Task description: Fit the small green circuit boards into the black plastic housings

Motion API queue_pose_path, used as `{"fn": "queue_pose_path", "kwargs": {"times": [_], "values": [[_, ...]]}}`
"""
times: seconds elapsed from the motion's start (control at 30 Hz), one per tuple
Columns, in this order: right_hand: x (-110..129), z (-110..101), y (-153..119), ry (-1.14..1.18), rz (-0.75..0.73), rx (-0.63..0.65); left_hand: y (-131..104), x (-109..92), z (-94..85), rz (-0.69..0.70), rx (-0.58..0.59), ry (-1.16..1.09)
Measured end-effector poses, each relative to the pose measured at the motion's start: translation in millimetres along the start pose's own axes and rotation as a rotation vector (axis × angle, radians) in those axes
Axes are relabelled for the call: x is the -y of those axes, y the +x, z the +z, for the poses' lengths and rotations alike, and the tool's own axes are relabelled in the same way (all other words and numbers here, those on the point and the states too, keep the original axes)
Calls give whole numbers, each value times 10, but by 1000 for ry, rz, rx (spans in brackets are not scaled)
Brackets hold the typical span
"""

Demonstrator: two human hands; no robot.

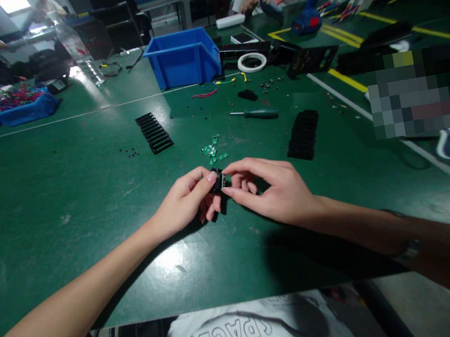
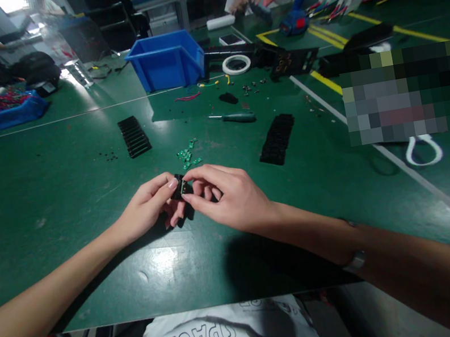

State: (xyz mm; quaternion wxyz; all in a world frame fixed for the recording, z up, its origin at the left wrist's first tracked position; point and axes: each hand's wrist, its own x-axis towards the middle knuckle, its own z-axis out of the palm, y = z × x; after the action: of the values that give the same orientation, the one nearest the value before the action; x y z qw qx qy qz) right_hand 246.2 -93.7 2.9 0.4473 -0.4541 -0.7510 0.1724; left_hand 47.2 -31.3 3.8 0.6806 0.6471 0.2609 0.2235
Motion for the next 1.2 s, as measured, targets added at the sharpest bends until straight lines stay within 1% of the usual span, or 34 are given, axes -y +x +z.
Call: {"fn": "queue_pose_path", "kwargs": {"times": [0.2,0.67,1.2], "values": [[-4,-14,1,-34,-9,30,4,4,-1,4,-1,0],[-30,-9,-2,-81,-66,37,5,4,-5,3,1,4],[-14,-19,9,-106,-74,72,-19,-28,18,-32,25,24]]}}
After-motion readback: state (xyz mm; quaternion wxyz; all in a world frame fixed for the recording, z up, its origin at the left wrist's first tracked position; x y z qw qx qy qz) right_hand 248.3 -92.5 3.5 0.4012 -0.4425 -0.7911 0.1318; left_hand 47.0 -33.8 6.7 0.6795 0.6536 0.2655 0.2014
